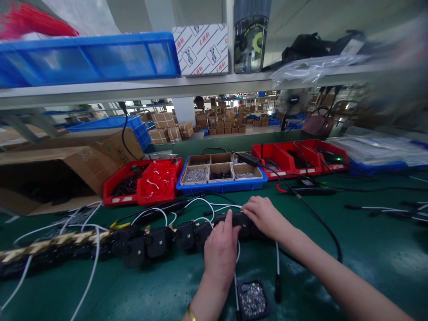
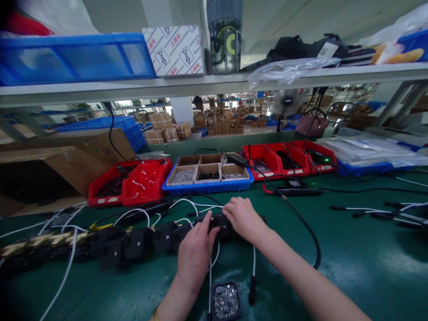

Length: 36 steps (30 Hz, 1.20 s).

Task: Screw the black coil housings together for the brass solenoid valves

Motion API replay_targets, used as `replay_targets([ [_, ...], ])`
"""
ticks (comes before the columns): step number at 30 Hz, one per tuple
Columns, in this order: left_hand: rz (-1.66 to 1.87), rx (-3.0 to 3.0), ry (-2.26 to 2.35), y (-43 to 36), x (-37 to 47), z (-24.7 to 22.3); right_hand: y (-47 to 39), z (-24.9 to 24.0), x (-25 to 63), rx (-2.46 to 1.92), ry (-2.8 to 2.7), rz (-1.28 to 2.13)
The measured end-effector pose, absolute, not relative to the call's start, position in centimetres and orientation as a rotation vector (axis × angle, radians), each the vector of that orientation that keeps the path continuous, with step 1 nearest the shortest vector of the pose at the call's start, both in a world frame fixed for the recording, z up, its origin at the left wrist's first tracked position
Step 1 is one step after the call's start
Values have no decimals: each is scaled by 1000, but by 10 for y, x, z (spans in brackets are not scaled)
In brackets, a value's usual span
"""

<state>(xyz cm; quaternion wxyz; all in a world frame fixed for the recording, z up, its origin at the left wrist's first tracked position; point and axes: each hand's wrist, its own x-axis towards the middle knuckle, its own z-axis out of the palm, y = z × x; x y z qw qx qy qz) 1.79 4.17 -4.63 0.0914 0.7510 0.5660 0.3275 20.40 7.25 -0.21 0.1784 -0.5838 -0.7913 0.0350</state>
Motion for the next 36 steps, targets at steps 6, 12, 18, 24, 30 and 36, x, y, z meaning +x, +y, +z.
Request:
replay_targets([
  [6, 1093, 755, 1085, 18, 16, -13, 22, 3, 221, -1576, -1869, 137],
  [12, 804, -98, 514, 3, 27, 3, -39, -4, 199, -1451, -1840, 309],
  [18, 740, 245, 466, -2, 35, -3, -49, -10, 191, -1456, -1884, 447],
  [24, 714, 255, 434, -3, 39, -4, -45, -9, 195, -1481, -1901, 466],
  [30, 675, 23, 469, -6, 44, -5, -47, -19, 195, -1461, -1978, 414],
  [36, 732, 347, 742, -16, 50, -16, -45, -30, 202, -1536, -1989, 315],
])
